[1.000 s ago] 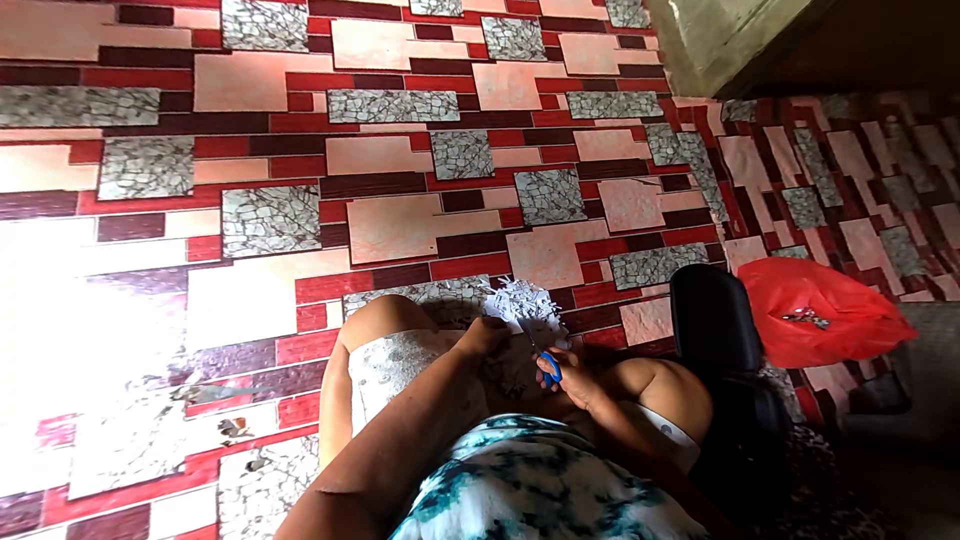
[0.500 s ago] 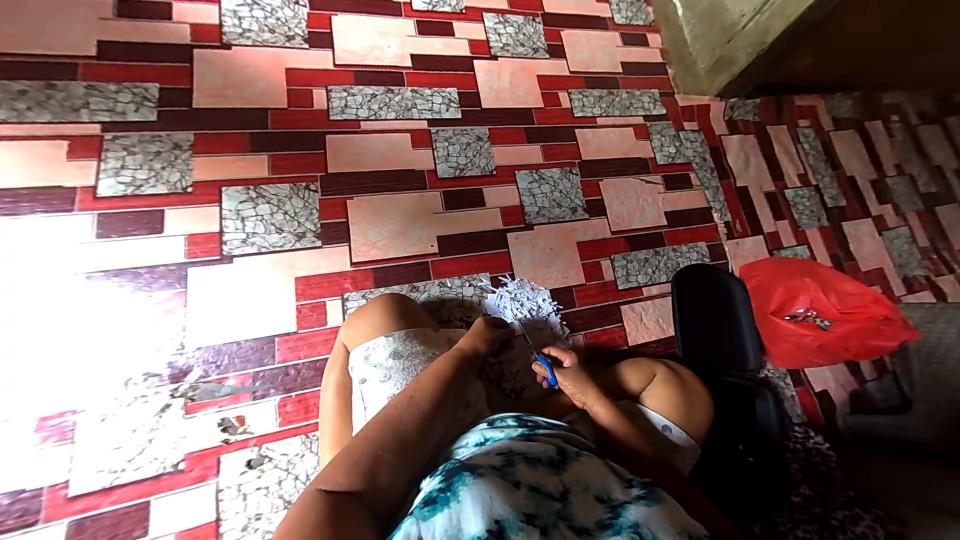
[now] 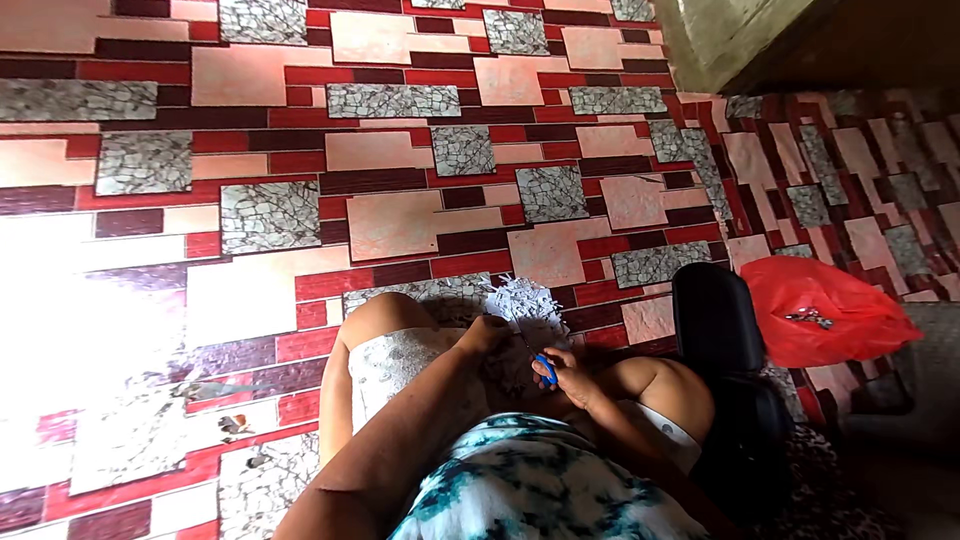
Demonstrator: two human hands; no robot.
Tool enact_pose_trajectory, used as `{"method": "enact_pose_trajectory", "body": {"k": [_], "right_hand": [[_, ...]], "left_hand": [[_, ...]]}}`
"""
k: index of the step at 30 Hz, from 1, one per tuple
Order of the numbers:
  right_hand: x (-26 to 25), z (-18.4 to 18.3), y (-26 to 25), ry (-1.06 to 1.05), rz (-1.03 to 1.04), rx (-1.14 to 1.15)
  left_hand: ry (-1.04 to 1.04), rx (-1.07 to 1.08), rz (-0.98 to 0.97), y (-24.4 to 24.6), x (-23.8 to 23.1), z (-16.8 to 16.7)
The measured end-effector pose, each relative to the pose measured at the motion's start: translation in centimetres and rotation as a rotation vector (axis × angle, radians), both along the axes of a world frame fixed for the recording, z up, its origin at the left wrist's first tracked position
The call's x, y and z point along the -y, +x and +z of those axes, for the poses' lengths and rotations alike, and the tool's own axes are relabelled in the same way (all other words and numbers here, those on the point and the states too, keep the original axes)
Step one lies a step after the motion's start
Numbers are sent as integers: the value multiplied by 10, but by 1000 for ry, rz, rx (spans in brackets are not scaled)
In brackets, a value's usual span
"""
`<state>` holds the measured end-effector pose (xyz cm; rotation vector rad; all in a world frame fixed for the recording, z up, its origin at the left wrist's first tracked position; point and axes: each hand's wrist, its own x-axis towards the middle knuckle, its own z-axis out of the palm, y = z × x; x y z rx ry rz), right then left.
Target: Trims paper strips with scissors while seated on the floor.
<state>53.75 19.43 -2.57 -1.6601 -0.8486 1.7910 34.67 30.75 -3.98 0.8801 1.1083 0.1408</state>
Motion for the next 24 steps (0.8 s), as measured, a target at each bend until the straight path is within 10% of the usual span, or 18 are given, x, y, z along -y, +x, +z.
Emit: {"method": "enact_pose_trajectory", "body": {"k": [24], "right_hand": [[1, -1, 1, 13, 39, 10]], "left_hand": [[0, -8, 15, 1, 0, -1]]}}
